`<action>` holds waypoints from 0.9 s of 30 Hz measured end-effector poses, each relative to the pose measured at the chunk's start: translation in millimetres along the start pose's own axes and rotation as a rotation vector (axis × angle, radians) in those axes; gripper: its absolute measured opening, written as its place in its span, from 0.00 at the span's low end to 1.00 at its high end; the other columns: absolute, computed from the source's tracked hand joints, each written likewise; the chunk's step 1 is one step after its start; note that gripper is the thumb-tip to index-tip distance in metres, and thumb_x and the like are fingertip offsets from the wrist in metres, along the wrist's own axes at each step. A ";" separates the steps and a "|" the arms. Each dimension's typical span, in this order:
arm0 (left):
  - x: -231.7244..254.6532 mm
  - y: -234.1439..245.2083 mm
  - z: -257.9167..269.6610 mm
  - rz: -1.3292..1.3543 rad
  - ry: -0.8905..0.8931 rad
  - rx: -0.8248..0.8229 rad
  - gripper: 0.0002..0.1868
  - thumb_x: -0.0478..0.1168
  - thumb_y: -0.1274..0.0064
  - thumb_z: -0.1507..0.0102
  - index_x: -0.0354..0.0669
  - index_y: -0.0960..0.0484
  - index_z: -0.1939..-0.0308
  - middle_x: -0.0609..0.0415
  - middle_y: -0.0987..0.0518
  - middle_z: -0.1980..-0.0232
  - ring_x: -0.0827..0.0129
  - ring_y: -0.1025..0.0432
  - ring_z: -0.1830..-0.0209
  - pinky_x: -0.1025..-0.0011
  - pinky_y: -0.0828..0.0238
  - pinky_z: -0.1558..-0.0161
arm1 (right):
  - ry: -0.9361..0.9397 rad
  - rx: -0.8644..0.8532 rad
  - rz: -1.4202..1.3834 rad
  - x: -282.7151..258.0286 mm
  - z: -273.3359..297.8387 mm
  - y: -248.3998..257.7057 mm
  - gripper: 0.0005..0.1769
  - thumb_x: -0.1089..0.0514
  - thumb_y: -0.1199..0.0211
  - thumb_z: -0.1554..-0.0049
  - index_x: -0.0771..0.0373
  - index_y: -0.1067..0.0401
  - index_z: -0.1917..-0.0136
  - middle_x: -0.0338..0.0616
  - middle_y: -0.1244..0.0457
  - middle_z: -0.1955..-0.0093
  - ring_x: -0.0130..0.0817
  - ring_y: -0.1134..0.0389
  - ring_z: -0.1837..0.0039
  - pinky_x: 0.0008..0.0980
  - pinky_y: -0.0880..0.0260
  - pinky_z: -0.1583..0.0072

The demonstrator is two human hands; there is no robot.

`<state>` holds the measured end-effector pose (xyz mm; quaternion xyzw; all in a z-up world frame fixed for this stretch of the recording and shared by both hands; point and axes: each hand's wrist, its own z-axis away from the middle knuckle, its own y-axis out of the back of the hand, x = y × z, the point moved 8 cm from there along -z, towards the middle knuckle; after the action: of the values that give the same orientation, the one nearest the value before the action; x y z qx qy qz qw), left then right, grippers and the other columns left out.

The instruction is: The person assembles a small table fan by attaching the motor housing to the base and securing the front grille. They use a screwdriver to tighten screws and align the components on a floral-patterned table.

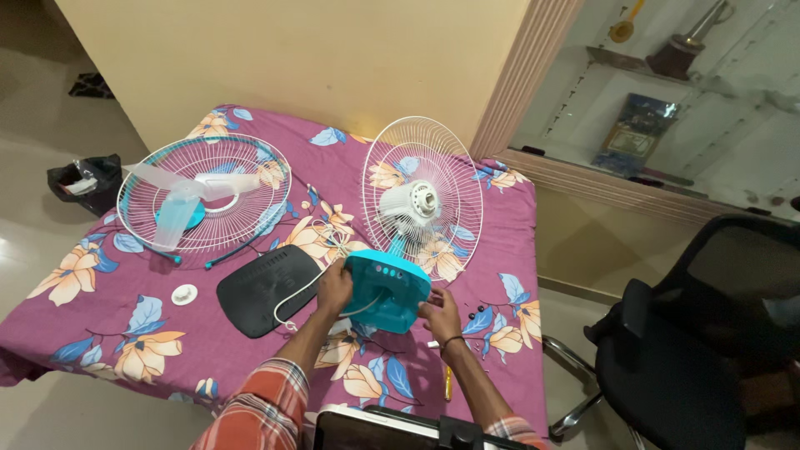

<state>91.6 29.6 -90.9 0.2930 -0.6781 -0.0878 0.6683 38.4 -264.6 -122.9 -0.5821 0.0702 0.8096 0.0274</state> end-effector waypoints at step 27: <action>112.4 32.9 -71.3 -0.285 0.141 0.099 0.17 0.52 0.54 0.31 0.54 0.18 0.45 0.41 0.17 0.51 0.40 0.23 0.48 0.46 0.28 0.48 | -0.055 0.032 -0.098 13.9 -35.2 95.9 0.18 0.58 0.43 0.39 0.63 0.30 0.37 0.45 0.29 0.47 0.33 0.27 0.53 0.30 0.30 0.54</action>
<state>158.0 17.9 28.5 0.4242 -0.5846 -0.1275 0.6798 54.9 -365.0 -139.3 -0.5619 0.0538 0.8217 0.0785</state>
